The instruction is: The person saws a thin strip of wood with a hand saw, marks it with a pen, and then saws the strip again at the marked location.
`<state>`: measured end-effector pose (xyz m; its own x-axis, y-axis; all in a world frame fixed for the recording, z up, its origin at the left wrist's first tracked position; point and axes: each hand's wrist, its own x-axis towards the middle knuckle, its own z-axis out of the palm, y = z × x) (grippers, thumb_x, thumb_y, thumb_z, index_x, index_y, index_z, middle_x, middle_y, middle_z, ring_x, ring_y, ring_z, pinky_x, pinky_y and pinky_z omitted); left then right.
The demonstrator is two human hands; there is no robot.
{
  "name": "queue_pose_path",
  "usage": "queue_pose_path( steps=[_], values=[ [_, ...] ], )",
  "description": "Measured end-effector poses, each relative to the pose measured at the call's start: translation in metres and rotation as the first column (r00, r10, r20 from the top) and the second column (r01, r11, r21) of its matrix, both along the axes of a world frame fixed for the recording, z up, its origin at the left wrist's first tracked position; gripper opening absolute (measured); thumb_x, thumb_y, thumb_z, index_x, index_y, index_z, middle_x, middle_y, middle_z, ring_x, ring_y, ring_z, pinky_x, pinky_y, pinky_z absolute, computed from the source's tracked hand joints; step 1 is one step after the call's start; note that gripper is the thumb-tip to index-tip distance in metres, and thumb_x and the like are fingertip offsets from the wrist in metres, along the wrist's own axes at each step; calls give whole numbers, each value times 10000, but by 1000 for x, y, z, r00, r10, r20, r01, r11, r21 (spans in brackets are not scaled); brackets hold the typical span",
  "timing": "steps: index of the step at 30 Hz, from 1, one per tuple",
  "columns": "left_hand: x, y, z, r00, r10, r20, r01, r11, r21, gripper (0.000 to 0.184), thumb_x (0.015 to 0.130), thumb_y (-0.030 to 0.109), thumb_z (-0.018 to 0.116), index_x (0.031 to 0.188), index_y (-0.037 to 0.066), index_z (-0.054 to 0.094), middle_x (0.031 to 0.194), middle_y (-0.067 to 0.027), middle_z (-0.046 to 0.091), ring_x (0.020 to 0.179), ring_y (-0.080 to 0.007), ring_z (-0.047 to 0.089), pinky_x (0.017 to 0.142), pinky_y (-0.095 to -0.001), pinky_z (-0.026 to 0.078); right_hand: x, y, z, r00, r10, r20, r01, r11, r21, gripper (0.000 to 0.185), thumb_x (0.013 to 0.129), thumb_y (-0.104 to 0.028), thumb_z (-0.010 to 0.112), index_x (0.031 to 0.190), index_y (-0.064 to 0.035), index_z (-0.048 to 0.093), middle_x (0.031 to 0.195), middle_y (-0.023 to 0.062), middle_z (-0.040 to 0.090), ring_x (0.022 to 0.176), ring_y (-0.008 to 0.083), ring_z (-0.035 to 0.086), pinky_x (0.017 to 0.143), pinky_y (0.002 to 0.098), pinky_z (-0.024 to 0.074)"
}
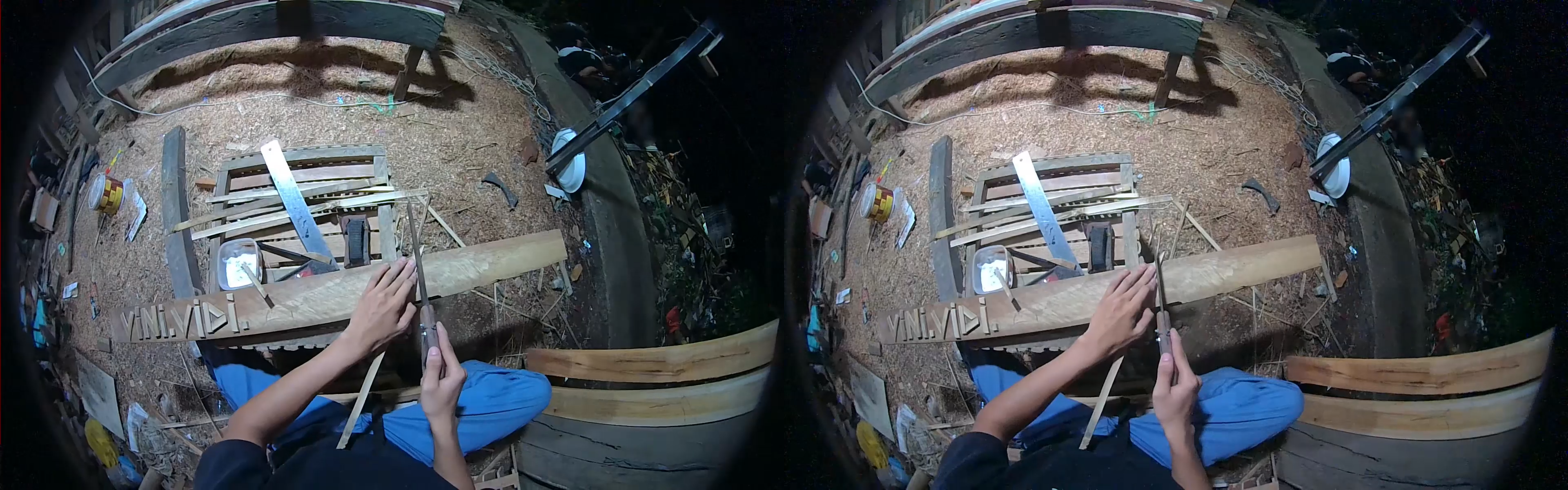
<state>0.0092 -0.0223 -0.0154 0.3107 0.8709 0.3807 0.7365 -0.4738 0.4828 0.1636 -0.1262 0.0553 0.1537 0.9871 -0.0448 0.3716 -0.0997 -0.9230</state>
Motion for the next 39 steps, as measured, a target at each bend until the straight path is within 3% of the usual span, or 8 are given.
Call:
queue_pose_path(
  steps=[12, 22, 25, 26, 32, 36, 38, 39],
  values=[
    [7, -2, 0, 998, 38, 52, -38, 999, 1, 546, 855, 215, 681, 1338, -27, 601, 1542, -176, 508, 1490, -325, 402, 1262, -471, 269, -5, 21, 5, 991, 72, 117, -88, 986, 140, 437, 1079, -182, 504, 1448, 48, 546, 1377, 264, 643, 1282, 353, 642, 1013, 381, 512],
    [6, -1, 3, 997, 55, 53, -54, 998, -15, 543, 853, 228, 692, 1327, -25, 613, 1554, -181, 499, 1495, -331, 398, 1248, -478, 292, -6, 41, -2, 994, 66, 89, -81, 981, 178, 419, 1064, -158, 527, 1428, 45, 569, 1294, 296, 672, 1079, 262, 731, 865, 385, 549],
    [6, -4, -1, 997, 42, 60, -41, 999, -15, 549, 867, 228, 671, 1349, -26, 604, 1554, -173, 501, 1490, -319, 405, 1247, -472, 288, 13, 2, -8, 994, 70, 82, -75, 995, 64, 457, 1066, -163, 504, 1461, 64, 541, 1271, 144, 701, 855, 104, 580, 767, 255, 501],
    [5, 0, -2, 998, 45, 35, -45, 999, -10, 566, 882, 238, 654, 1377, -29, 592, 1549, -173, 506, 1480, -315, 416, 1248, -469, 284, 13, -3, 0, 998, 48, 47, -46, 998, -33, 427, 1071, -193, 521, 1440, 16, 576, 1305, 262, 680, 1129, 317, 726, 867, 382, 554],
    [3, -1, 9, 999, 50, 18, -49, 998, -29, 572, 878, 235, 647, 1389, -15, 592, 1554, -162, 506, 1485, -308, 411, 1254, -458, 276, 0, 23, 5, 996, 59, 69, -62, 997, 37, 427, 1076, -192, 502, 1435, 29, 573, 1292, 260, 690, 1199, 333, 695, 929, 378, 542],
    [5, 0, 8, 998, 49, 41, -47, 998, -33, 560, 883, 233, 636, 1380, -22, 596, 1553, -166, 506, 1486, -307, 409, 1255, -459, 273, 18, -8, -14, 997, 64, 31, -65, 997, 33, 452, 1082, -183, 500, 1476, 35, 543, 1016, 48, 717, 657, 43, 493, 557, 229, 408],
    [2, -4, 5, 999, 34, 21, -33, 998, -45, 559, 885, 234, 634, 1380, -22, 596, 1553, -164, 507, 1487, -306, 408, 1256, -458, 273, 0, 23, 1, 998, 59, 21, -60, 996, 70, 429, 1077, -177, 500, 1440, 44, 561, 1341, 257, 670, 1279, 338, 645, 1022, 366, 504],
    [4, -4, 5, 999, 38, 22, -37, 998, -45, 565, 885, 236, 634, 1386, -21, 590, 1556, -161, 505, 1492, -304, 403, 1260, -456, 268, -1, 31, -1, 999, 25, -41, -28, 998, -55, 430, 1076, -170, 500, 1446, 43, 555, 1363, 257, 657, 1293, 330, 636, 1040, 376, 497]
  ],
)
